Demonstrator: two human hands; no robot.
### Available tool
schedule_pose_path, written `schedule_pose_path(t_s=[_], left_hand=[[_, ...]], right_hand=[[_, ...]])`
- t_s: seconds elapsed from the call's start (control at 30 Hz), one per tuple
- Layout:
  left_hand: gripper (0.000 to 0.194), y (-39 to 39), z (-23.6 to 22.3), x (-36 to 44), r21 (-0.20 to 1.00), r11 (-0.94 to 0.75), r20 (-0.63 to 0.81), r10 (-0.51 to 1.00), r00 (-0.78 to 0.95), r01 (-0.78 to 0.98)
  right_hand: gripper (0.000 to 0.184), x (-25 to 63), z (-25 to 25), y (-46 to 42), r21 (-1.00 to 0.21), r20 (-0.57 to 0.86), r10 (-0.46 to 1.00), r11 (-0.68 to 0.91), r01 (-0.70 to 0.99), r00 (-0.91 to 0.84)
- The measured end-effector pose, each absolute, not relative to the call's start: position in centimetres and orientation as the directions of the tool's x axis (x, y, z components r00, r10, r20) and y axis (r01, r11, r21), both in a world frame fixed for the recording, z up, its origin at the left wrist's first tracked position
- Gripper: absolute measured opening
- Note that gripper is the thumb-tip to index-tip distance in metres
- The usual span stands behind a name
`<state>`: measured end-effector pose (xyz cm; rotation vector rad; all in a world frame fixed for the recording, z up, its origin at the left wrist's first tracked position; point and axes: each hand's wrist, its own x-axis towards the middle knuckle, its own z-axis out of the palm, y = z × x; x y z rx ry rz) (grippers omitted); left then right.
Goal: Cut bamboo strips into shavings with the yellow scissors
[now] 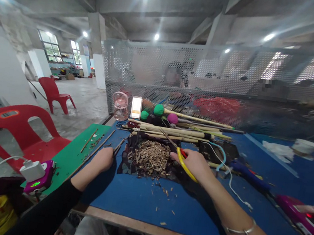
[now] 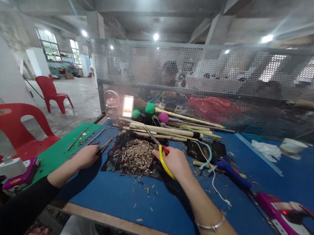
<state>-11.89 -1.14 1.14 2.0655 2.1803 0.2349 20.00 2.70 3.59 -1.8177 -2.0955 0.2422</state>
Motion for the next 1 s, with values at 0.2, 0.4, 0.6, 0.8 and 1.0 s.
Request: schedule_pose_path(t_s=[0.2,0.4,0.6,0.8,1.0], left_hand=[[0.014,-0.1,1.9,-8.0,0.933,0.197,-0.206,0.979,-0.004,0.3],[0.029,2.5,1.7,-2.0,0.947,0.231,-0.182,0.959,0.219,-0.224],[0.027,1.9,0.3,-1.2,0.86,0.258,-0.182,0.961,0.206,-0.44],[0.023,0.1,0.1,-0.7,0.823,0.34,-0.263,0.938,0.225,-0.456],[0.036,-0.9,-0.3,0.4,0.846,0.329,-0.26,0.942,0.213,-0.42]], right_hand=[[0.037,17.5,2.1,3.7,-0.483,0.237,0.961,0.241,0.841,-0.14],[0.033,17.0,0.3,2.9,-0.548,0.199,0.973,0.211,0.809,-0.119],[0.04,17.3,0.8,1.9,-0.524,0.111,0.985,0.171,0.834,-0.132],[0.05,17.1,0.0,1.4,-0.471,0.122,0.968,0.253,0.845,-0.221],[0.049,16.6,-0.6,0.8,-0.479,0.105,0.962,0.271,0.835,-0.253]])
